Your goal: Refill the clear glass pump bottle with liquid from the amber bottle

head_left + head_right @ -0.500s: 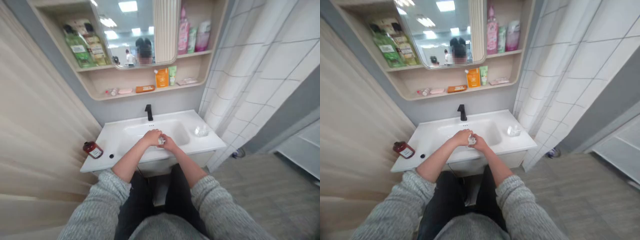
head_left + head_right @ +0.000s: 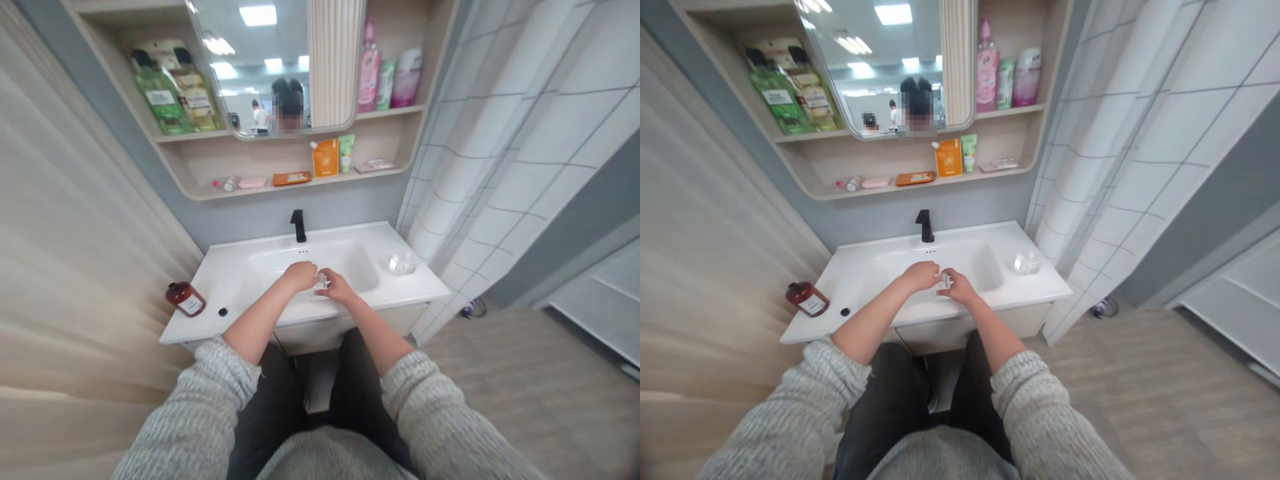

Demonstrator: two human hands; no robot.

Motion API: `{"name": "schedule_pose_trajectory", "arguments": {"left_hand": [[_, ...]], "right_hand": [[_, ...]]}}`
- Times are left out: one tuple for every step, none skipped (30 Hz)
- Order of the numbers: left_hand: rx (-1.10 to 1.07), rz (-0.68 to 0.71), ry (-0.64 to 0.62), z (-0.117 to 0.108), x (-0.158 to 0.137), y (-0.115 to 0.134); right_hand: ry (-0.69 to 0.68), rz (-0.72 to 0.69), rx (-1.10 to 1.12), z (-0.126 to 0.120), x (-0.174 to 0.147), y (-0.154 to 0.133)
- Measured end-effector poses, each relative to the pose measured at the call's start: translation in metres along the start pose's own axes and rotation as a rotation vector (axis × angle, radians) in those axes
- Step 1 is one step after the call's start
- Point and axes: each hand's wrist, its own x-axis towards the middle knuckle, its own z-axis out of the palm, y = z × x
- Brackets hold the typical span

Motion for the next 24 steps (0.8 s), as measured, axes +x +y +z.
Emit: {"name": "schedule_pose_trajectory", "arguments": {"left_hand": [[0.010, -0.005, -0.031, -0.001, 0.001, -0.001], [0.016, -0.002, -0.057, -0.002, 0.001, -0.002], [0.017, 0.001, -0.074, -0.003, 0.001, -0.004], [0.017, 0.001, -0.084, -0.003, 0.000, -0.005], [0.017, -0.003, -0.089, -0.004, -0.001, -0.007], [0.020, -0.009, -0.091, -0.003, -0.002, -0.009], [0.027, -0.010, -0.091, -0.003, -0.003, -0.010], [0.040, 0.000, -0.087, -0.002, -0.005, -0.010], [0.058, 0.023, -0.078, 0.000, -0.006, -0.010], [0.082, 0.058, -0.060, 0.002, -0.007, -0.009], [0.111, 0.103, -0.031, 0.004, -0.008, -0.008], [0.139, 0.155, 0.002, 0.006, -0.008, -0.007], [0.162, 0.205, 0.033, 0.007, -0.009, -0.006], [0.175, 0.249, 0.058, 0.008, -0.009, -0.006], [0.177, 0.283, 0.077, 0.008, -0.009, -0.007], [0.164, 0.307, 0.100, 0.008, -0.010, -0.009], [0.134, 0.313, 0.133, 0.009, -0.012, -0.012], [0.090, 0.296, 0.181, 0.012, -0.015, -0.017], [0.031, 0.252, 0.245, 0.016, -0.019, -0.023], [-0.039, 0.181, 0.320, 0.022, -0.024, -0.031], [-0.114, 0.084, 0.393, 0.031, -0.031, -0.038], [-0.191, -0.036, 0.450, 0.043, -0.038, -0.045], [-0.254, -0.166, 0.482, 0.056, -0.046, -0.051], [-0.296, -0.292, 0.479, 0.071, -0.055, -0.057]], "right_hand": [[-0.012, -0.003, -0.004, 0.000, 0.000, -0.001], [-0.025, -0.009, -0.004, -0.001, -0.001, -0.002], [-0.036, -0.017, 0.001, -0.001, -0.001, -0.003], [-0.044, -0.024, 0.008, -0.001, -0.001, -0.004], [-0.046, -0.027, 0.017, -0.001, -0.002, -0.004], [-0.046, -0.025, 0.023, -0.001, -0.002, -0.004], [-0.048, -0.021, 0.026, -0.001, -0.002, -0.004], [-0.054, -0.018, 0.022, 0.000, -0.001, -0.003], [-0.061, -0.020, 0.013, 0.000, -0.001, -0.002], [-0.066, -0.026, 0.003, 0.000, -0.001, -0.001], [-0.068, -0.036, -0.003, 0.001, 0.000, 0.000], [-0.065, -0.045, -0.007, 0.001, 0.000, 0.001], [-0.060, -0.051, -0.007, 0.001, 0.000, 0.002], [-0.058, -0.050, -0.004, 0.002, 0.000, 0.003], [-0.061, -0.046, 0.003, 0.002, 0.000, 0.003], [-0.064, -0.041, 0.012, 0.002, 0.000, 0.004], [-0.063, -0.035, 0.022, 0.002, 0.000, 0.004], [-0.054, -0.030, 0.031, 0.002, 0.000, 0.004], [-0.033, -0.023, 0.036, 0.002, 0.000, 0.004], [-0.008, -0.014, 0.034, 0.002, 0.001, 0.005], [0.018, -0.002, 0.024, 0.002, 0.002, 0.005], [0.044, 0.014, 0.010, 0.002, 0.002, 0.005], [0.064, 0.032, -0.005, 0.002, 0.003, 0.006], [0.080, 0.051, -0.017, 0.001, 0.004, 0.006]]}}
